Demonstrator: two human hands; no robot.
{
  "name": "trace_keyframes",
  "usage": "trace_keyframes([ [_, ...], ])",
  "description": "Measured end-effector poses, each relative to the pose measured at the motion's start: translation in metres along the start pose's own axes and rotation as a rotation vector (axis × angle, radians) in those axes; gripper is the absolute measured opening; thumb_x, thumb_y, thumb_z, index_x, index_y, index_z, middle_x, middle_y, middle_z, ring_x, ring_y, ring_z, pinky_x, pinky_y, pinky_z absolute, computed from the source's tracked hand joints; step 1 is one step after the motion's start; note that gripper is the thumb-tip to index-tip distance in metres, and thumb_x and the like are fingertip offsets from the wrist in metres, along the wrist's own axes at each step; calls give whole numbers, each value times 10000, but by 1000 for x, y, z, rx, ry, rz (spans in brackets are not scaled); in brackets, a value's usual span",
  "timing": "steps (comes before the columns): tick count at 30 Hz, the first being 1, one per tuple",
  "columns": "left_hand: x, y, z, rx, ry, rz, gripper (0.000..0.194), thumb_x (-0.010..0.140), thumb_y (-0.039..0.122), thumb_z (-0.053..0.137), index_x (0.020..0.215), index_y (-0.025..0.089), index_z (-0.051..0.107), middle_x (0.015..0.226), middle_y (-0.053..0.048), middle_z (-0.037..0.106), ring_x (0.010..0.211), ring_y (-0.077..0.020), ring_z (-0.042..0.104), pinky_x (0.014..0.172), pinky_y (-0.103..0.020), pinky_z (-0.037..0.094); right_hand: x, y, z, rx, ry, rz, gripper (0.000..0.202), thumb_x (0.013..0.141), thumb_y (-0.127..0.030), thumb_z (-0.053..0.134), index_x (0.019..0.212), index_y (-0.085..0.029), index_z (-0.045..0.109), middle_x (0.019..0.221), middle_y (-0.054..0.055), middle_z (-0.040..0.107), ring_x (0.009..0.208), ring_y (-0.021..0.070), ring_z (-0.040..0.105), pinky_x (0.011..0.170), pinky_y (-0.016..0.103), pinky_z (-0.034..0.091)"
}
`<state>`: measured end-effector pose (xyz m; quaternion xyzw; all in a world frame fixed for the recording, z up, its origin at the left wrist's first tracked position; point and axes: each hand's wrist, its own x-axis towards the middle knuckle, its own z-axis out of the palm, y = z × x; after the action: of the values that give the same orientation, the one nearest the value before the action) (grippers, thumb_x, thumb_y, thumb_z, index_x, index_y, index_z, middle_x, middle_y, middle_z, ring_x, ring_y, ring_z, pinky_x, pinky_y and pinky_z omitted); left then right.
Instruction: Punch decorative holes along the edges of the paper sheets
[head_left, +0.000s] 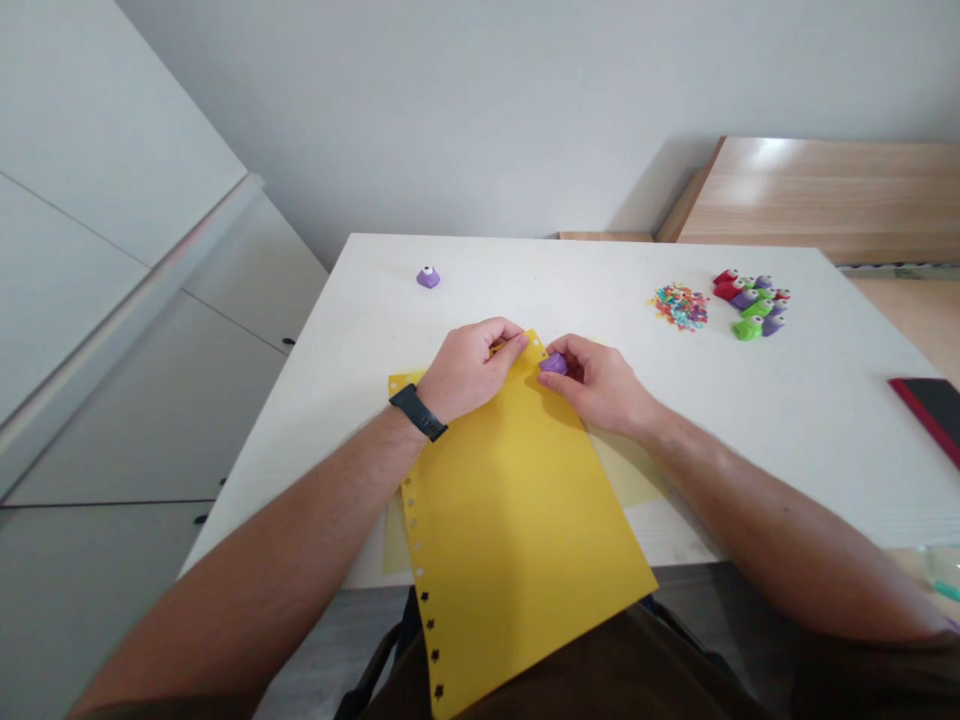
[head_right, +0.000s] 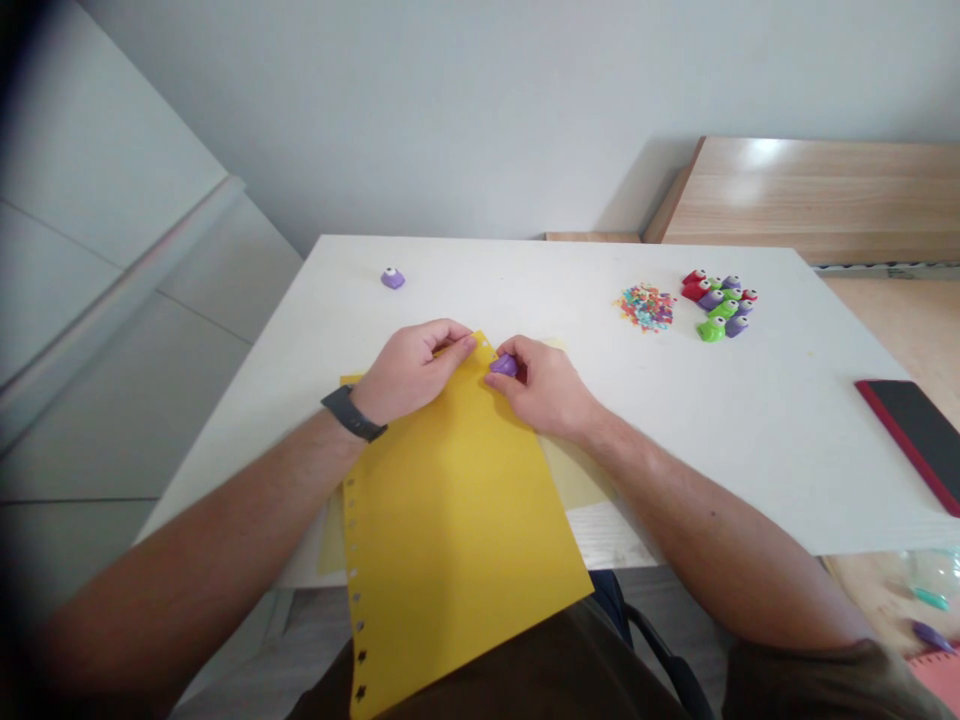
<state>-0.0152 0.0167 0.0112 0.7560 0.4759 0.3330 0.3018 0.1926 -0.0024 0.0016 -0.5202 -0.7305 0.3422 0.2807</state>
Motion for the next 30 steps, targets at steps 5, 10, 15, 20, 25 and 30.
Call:
trace_keyframes([
  [5,0,0,0,-8,-2,-5,321,984,445,515,980,192,712,957,-27,763,856,-181,674,768,-282,489,0,-1,0,-8,7,-1,204,823,-333,689,972,-198,649,770,-14,660,645,125,556,599,259,415],
  [10,0,0,0,-19,-4,-10,327,986,452,508,996,196,712,971,-28,763,865,-182,672,772,-284,491,1,-2,1,-1,14,4,201,821,-328,689,966,-195,646,762,-17,651,642,125,549,592,259,407],
  [15,-1,2,-1,-21,-42,-36,366,932,530,581,1011,195,705,987,-38,758,868,-191,674,790,-302,506,1,-3,0,3,8,6,201,821,-326,682,961,-187,649,761,-13,649,638,122,537,592,258,408],
  [20,-2,5,-3,-29,-77,-7,638,715,583,805,1208,210,648,1195,-71,717,1037,-237,670,925,-348,512,0,-4,0,-9,17,-11,176,815,-249,641,977,-181,652,797,6,671,665,129,557,608,256,412],
  [25,-2,7,-4,61,-81,25,712,681,571,831,1271,232,623,1281,-64,690,1139,-257,648,991,-366,489,0,-5,1,-1,10,-22,222,803,-240,651,1018,-182,658,808,14,680,675,136,565,612,255,415],
  [30,-1,8,-5,89,-112,55,632,703,563,822,1223,238,669,1219,-43,726,1097,-253,672,989,-353,485,-1,-9,0,-23,18,-37,234,793,-217,658,1022,-171,667,840,28,690,684,136,565,631,258,426],
])
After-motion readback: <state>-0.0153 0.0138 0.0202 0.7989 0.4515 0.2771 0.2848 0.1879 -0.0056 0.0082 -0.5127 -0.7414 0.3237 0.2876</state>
